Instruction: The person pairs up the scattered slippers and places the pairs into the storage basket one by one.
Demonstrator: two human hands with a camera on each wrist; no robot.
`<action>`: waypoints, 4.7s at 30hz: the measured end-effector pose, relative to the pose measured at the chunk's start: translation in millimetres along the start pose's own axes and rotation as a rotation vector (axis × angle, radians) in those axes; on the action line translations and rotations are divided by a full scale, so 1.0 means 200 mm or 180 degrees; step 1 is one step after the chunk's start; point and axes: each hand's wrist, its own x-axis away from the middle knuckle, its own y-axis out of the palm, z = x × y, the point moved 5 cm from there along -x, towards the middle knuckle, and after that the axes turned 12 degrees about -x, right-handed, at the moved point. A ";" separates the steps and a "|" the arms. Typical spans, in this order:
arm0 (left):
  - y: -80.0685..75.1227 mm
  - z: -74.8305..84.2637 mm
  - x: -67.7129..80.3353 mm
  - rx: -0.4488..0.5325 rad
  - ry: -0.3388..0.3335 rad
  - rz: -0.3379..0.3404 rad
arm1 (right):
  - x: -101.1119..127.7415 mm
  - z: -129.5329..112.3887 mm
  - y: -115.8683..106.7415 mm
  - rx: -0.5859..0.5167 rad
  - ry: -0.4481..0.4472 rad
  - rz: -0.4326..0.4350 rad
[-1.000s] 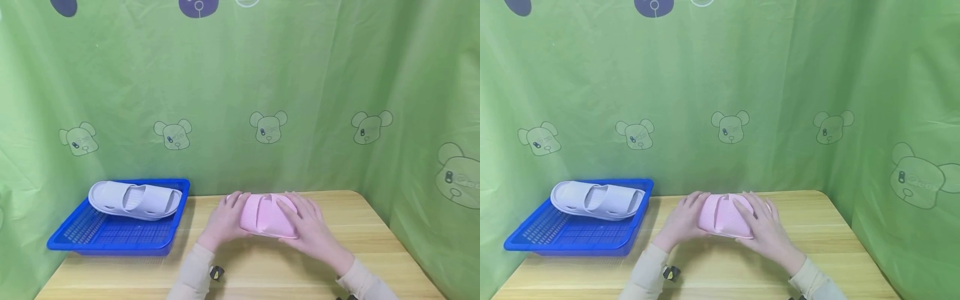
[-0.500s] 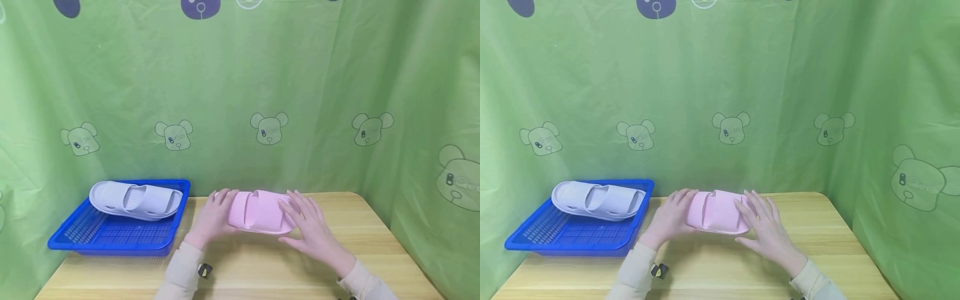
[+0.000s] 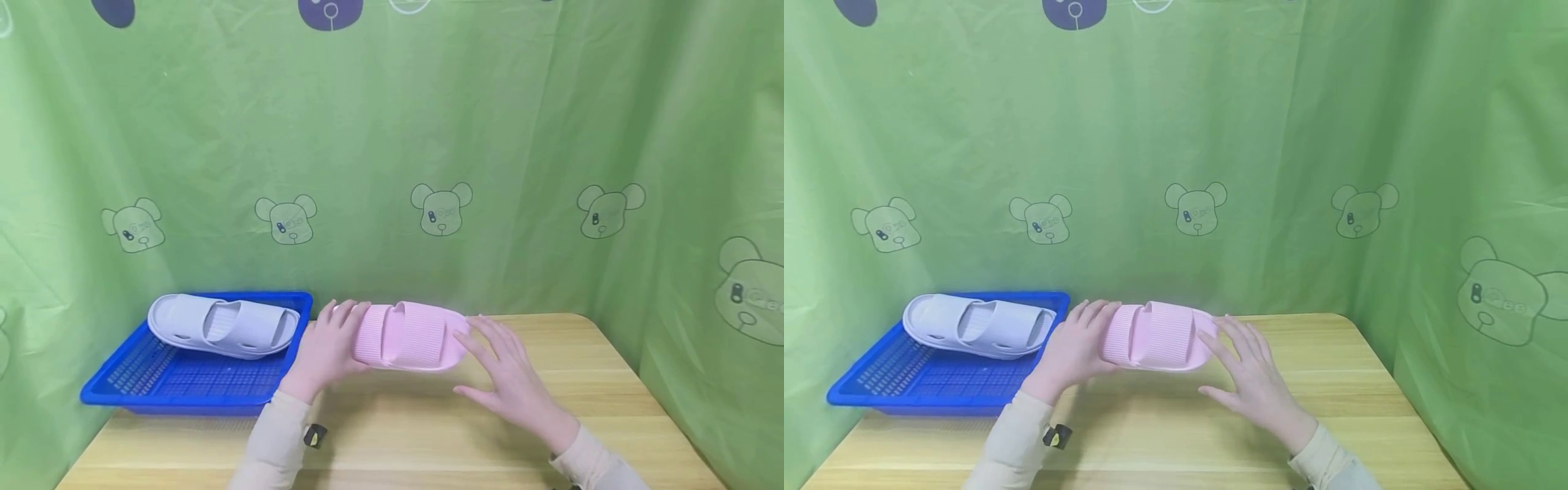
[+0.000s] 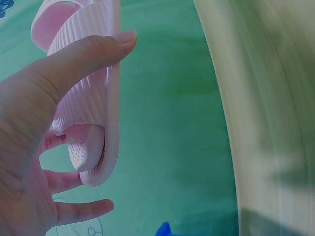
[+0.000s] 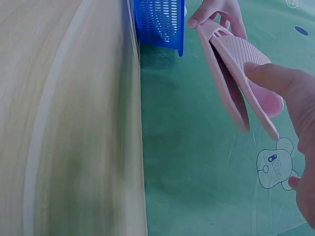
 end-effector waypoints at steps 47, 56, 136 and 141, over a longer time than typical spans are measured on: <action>-0.20 -0.51 0.18 -0.0406 -0.0095 0.0343 | 0.03 -0.17 0.32 -0.0056 -0.0493 -0.0848; -0.25 -0.59 0.21 -0.0459 -0.0161 0.0228 | 0.00 -0.21 0.40 -0.0025 -0.0515 -0.1046; -0.38 -1.10 0.58 -0.0680 -0.0427 0.0144 | -0.39 -0.57 1.04 -0.0302 -0.0415 -0.2132; -0.38 -1.11 0.59 -0.0665 -0.0397 0.0117 | -0.40 -0.59 1.06 -0.0270 -0.0420 -0.2125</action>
